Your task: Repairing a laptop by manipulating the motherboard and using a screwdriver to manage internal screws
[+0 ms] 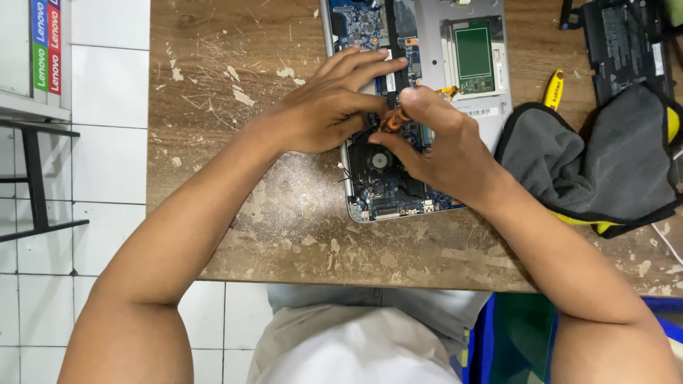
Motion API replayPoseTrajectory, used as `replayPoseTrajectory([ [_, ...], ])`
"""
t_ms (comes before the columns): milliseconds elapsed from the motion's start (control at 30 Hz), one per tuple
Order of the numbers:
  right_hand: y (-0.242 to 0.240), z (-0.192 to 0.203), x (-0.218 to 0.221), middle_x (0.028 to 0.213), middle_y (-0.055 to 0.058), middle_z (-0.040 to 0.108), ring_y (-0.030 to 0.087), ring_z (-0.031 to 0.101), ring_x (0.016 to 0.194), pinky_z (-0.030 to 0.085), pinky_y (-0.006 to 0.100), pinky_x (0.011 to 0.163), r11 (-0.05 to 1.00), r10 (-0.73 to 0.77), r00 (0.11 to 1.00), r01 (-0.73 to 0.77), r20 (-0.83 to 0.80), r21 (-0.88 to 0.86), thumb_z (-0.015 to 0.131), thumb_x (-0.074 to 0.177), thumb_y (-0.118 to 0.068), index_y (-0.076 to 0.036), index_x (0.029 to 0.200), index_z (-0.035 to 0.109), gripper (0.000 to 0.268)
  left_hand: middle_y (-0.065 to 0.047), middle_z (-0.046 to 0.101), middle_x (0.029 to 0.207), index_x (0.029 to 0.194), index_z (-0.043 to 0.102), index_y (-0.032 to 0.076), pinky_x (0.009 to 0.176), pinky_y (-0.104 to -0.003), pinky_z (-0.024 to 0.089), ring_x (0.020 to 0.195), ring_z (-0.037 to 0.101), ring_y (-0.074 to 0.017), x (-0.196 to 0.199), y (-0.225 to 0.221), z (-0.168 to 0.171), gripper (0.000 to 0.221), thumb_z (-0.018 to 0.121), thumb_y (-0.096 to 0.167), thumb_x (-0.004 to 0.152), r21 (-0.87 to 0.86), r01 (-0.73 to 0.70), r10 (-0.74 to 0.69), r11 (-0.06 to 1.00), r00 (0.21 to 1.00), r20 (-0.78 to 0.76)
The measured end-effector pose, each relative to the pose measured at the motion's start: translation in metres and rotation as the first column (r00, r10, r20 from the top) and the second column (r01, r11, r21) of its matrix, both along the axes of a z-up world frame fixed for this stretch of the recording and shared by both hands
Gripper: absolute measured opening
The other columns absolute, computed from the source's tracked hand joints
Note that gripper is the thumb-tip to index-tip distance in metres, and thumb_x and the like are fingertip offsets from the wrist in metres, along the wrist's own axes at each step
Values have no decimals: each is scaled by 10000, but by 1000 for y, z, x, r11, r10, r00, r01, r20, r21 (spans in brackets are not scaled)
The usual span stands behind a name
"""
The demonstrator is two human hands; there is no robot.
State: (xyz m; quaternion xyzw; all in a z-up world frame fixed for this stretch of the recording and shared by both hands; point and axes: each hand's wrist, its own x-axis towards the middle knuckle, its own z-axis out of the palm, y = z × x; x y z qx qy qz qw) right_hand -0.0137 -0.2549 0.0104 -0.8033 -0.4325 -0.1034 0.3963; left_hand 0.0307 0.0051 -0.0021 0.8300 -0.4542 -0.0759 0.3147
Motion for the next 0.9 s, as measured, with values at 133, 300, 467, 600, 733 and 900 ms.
replayPoseTrajectory([
  [133,5,25,9,1298,250,639,374,665,1146,580,468,1054,959,281,960,-280,1,38,716,1178,129,-149,1691,203,777,-99,293,1799,1055,673,177,1370,-680,92,1681,202,-422,1,3,-7,157,666,20,1060,-82,21,-20,996,1000,11],
  [300,-1,2,9,1047,168,598,312,589,903,500,422,795,984,160,981,-167,112,56,865,1145,86,-182,1674,236,865,-90,279,1788,1336,754,164,1352,-683,122,1664,213,-409,1,3,-4,448,644,-25,945,-80,22,-21,997,1000,17],
  [467,-2,10,10,987,123,533,261,537,853,468,378,726,990,137,987,-138,86,-3,881,1140,53,-159,1653,230,856,-89,269,1796,1302,767,154,1359,-679,104,1674,190,-390,1,2,-8,391,626,10,966,-73,19,-18,997,1000,16],
  [600,-6,22,15,1307,236,670,347,790,1205,688,465,1115,971,234,970,-231,-61,53,780,1086,125,-19,1576,337,676,-97,290,1801,991,659,134,1378,-686,87,1688,191,-391,-1,3,-3,138,614,3,988,-67,12,-11,998,1000,8],
  [733,-6,11,11,1125,184,630,333,649,1010,546,440,887,957,284,959,-284,9,61,756,1159,122,-198,1697,188,845,-102,293,1788,1236,768,148,1358,-694,92,1673,197,-396,-1,3,-6,374,615,-12,935,-66,5,-5,998,1000,0],
  [900,-6,2,6,1074,167,588,317,618,932,520,423,784,992,118,984,-122,130,20,925,1095,28,-136,1645,209,917,-82,282,1796,1278,769,185,1363,-699,91,1682,190,-389,0,4,-7,406,627,-9,950,-78,14,-14,997,1000,9],
])
